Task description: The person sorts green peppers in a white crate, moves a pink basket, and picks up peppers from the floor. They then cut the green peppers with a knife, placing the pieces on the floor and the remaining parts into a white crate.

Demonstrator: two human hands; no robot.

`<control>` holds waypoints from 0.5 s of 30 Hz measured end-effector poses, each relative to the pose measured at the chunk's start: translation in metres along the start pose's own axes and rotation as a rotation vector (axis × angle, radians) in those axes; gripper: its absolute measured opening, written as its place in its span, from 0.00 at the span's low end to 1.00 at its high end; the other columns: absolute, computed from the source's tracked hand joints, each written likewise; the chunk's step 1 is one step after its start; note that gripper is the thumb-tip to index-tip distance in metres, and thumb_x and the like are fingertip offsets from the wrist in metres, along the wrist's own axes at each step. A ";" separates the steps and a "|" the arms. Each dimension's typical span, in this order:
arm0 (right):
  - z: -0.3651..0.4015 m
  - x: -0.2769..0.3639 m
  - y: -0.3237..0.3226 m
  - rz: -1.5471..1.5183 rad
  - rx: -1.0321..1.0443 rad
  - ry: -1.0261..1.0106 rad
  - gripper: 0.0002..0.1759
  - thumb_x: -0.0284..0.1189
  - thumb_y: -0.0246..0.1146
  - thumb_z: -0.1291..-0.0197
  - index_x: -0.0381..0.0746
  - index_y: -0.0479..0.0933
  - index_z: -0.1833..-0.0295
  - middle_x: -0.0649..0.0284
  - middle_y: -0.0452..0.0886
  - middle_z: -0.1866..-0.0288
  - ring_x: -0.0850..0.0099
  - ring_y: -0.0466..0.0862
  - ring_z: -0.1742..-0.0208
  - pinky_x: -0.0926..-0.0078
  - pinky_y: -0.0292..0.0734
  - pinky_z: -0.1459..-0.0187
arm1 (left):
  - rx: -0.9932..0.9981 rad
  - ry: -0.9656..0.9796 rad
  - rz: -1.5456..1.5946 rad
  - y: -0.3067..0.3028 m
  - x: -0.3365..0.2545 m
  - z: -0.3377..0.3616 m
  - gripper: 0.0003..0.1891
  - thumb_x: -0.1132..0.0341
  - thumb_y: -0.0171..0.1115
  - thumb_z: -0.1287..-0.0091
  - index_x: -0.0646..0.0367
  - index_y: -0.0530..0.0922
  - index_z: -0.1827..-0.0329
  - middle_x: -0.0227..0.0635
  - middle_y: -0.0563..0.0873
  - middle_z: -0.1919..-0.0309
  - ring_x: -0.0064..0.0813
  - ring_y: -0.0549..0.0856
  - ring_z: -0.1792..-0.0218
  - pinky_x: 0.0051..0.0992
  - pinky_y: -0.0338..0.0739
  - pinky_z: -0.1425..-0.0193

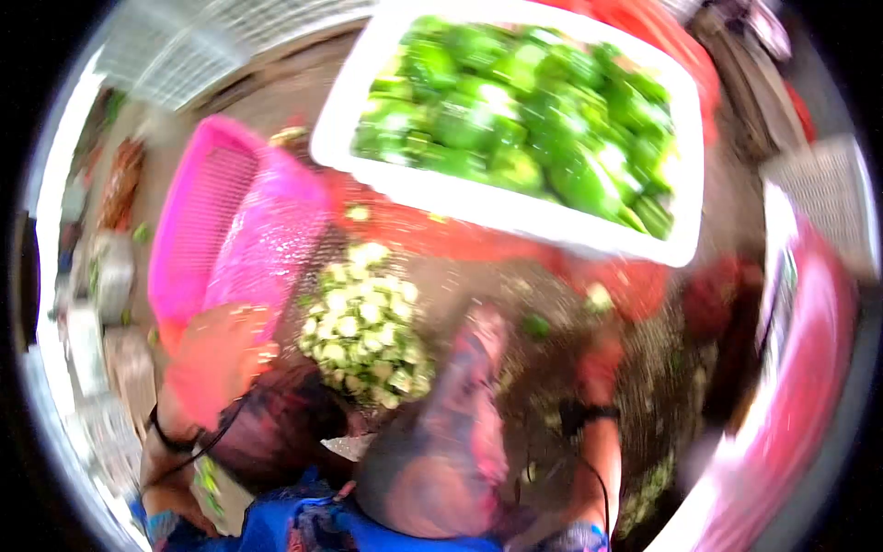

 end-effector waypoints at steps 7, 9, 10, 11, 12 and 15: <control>-0.055 0.083 -0.058 -0.125 0.115 -0.417 0.26 0.34 0.71 0.40 0.38 0.80 0.37 0.41 0.85 0.54 0.40 0.86 0.55 0.47 0.81 0.56 | 0.170 -0.317 0.048 -0.020 0.023 0.058 0.22 0.54 0.65 0.27 0.56 0.80 0.35 0.43 0.86 0.51 0.49 0.86 0.47 0.46 0.78 0.43; -0.055 0.112 -0.088 -0.089 0.215 -0.402 0.19 0.34 0.69 0.38 0.36 0.81 0.44 0.40 0.85 0.56 0.38 0.85 0.56 0.44 0.80 0.57 | 0.050 -0.440 0.144 -0.002 0.056 0.097 0.22 0.55 0.63 0.25 0.57 0.80 0.34 0.49 0.86 0.50 0.54 0.86 0.48 0.49 0.80 0.47; -0.058 0.109 -0.086 -0.100 0.155 -0.558 0.20 0.32 0.69 0.40 0.41 0.80 0.42 0.39 0.83 0.54 0.40 0.86 0.60 0.45 0.82 0.66 | -0.086 -0.553 0.178 0.014 0.072 0.125 0.21 0.55 0.64 0.25 0.58 0.80 0.35 0.51 0.86 0.51 0.56 0.86 0.51 0.49 0.81 0.49; -0.063 0.102 -0.075 -0.024 0.157 -0.552 0.22 0.32 0.68 0.40 0.42 0.79 0.40 0.41 0.83 0.54 0.40 0.86 0.60 0.44 0.82 0.65 | -0.224 -0.655 0.206 0.027 0.086 0.152 0.21 0.56 0.64 0.25 0.59 0.80 0.36 0.53 0.87 0.52 0.58 0.86 0.53 0.50 0.81 0.51; -0.069 0.093 -0.067 0.015 0.208 -0.533 0.22 0.33 0.68 0.42 0.41 0.78 0.41 0.41 0.83 0.51 0.39 0.87 0.60 0.43 0.82 0.64 | -0.206 -0.813 0.153 0.035 0.100 0.179 0.19 0.57 0.63 0.25 0.60 0.81 0.38 0.54 0.87 0.54 0.59 0.86 0.54 0.51 0.81 0.52; -0.063 0.088 -0.080 0.063 0.274 -0.613 0.24 0.35 0.66 0.41 0.41 0.77 0.39 0.42 0.82 0.46 0.40 0.85 0.55 0.42 0.81 0.60 | -0.104 -1.140 0.132 0.066 0.124 0.261 0.17 0.60 0.62 0.25 0.61 0.82 0.40 0.54 0.88 0.57 0.60 0.86 0.56 0.52 0.81 0.54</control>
Point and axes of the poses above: each hand's wrist, its own z-axis away from the middle knuckle, its own y-axis out of the palm, x = y × z, the point moved 1 cm from there along -z, towards the middle knuckle
